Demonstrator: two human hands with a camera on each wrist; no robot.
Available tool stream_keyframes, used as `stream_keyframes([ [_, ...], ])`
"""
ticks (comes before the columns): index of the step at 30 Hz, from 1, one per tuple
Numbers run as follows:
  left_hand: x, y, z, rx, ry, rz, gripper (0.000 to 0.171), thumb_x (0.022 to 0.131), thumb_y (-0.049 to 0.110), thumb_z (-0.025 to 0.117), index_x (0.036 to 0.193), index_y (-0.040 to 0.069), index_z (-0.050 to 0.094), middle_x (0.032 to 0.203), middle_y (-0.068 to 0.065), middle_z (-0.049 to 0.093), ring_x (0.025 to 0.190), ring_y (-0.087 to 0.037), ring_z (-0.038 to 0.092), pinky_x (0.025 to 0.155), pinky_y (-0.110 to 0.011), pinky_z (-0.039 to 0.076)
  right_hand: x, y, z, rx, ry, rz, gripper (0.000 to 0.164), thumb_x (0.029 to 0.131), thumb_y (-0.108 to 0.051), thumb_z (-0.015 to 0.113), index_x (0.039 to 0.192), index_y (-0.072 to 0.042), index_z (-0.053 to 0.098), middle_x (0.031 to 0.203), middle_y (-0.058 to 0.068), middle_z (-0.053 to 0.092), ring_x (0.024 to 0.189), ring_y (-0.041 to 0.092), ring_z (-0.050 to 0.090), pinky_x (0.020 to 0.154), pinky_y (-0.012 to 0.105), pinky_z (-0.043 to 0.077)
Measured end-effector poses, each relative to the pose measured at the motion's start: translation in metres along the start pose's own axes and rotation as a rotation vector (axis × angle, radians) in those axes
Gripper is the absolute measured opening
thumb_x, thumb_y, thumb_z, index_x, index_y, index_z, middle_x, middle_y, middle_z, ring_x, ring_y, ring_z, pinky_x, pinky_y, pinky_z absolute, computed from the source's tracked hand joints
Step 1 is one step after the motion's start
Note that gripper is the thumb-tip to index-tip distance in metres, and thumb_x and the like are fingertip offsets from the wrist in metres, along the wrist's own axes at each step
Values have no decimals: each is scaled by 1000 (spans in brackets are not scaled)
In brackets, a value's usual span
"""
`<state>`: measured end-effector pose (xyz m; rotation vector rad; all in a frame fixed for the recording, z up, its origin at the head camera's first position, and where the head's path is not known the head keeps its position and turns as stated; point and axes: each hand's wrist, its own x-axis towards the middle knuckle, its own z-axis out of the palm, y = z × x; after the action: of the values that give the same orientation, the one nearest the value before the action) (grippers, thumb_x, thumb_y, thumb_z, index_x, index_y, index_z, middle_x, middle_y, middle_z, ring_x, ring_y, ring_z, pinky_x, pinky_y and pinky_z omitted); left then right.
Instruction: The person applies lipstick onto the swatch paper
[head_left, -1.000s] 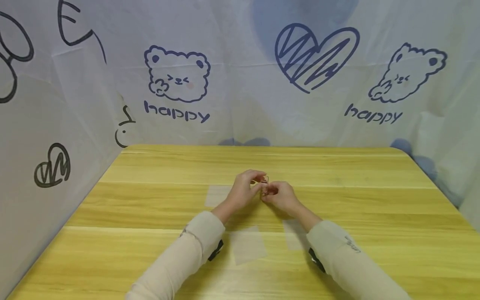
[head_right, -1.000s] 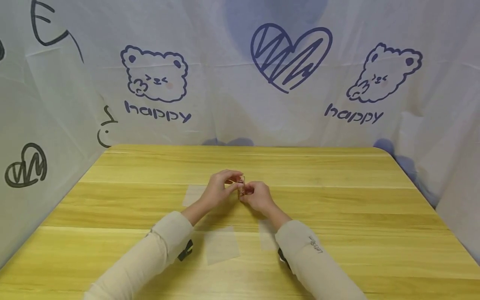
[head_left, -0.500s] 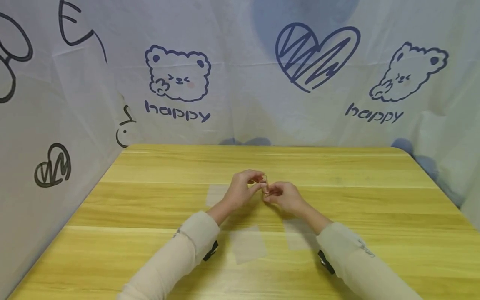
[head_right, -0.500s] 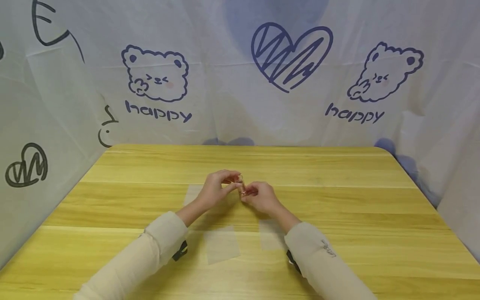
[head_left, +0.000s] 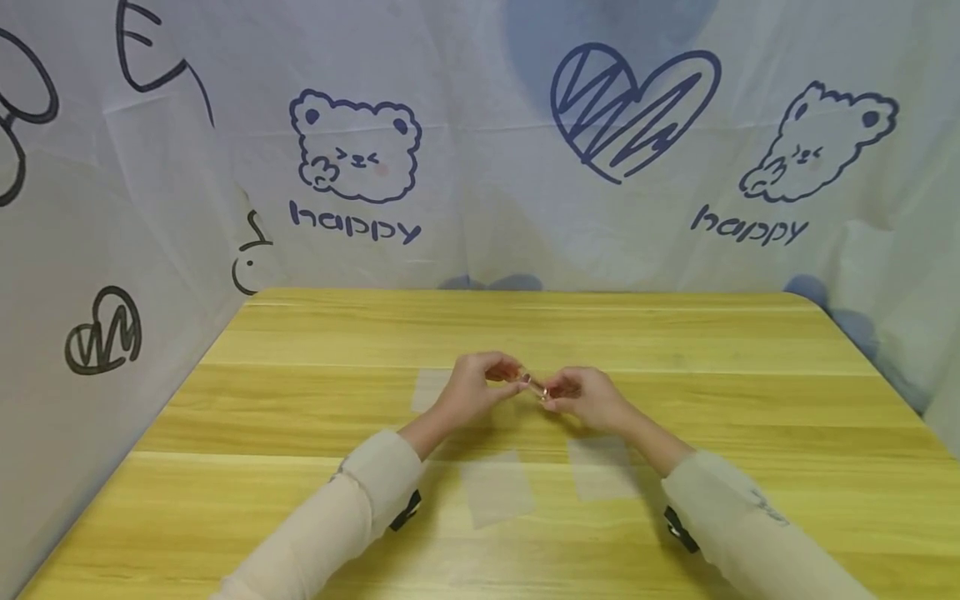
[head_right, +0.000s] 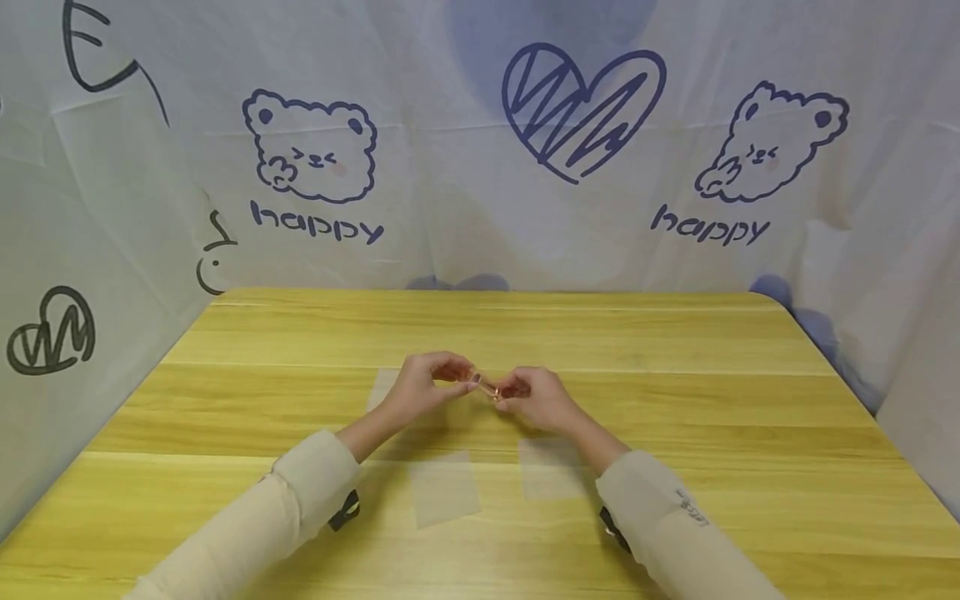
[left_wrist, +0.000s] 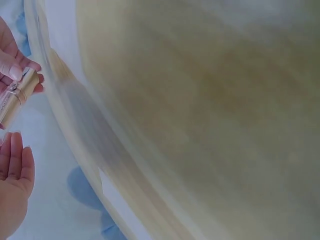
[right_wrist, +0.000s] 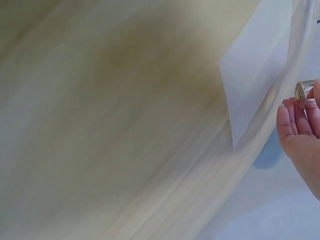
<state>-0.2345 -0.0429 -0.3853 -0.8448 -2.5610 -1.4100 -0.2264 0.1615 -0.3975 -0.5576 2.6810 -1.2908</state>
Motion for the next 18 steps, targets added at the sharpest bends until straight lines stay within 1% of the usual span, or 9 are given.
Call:
stream_keyframes([
  [6, -4, 1, -1, -64, -26, -64, 21, 81, 9, 71, 97, -3, 67, 93, -16, 70, 83, -24, 67, 75, -23, 56, -5, -1, -5, -32, -10, -23, 19, 83, -9, 68, 97, 3, 65, 93, 15, 69, 86, 22, 65, 76, 31, 55],
  [11, -8, 2, -2, -109, -44, -105, 22, 81, 10, 72, 96, -4, 67, 91, -17, 70, 81, -23, 67, 72, -22, 56, -11, -4, -10, -36, -25, -40, 18, 83, -8, 68, 96, 3, 65, 92, 15, 69, 85, 22, 66, 74, 28, 56],
  [15, -12, 2, -2, -110, -64, -116, 22, 80, 10, 72, 96, -4, 67, 91, -16, 70, 80, -21, 67, 72, -23, 56, -17, -7, -13, -55, -41, -63, 13, 83, -6, 67, 93, 1, 65, 88, 12, 69, 81, 18, 65, 70, 24, 55],
  [18, -15, 1, -1, -108, -84, -108, 21, 80, 9, 72, 96, -4, 67, 91, -16, 69, 79, -20, 66, 71, -24, 56, -20, -8, -14, -76, -57, -89, 11, 82, -5, 68, 91, 1, 65, 85, 11, 69, 78, 16, 64, 67, 21, 55],
])
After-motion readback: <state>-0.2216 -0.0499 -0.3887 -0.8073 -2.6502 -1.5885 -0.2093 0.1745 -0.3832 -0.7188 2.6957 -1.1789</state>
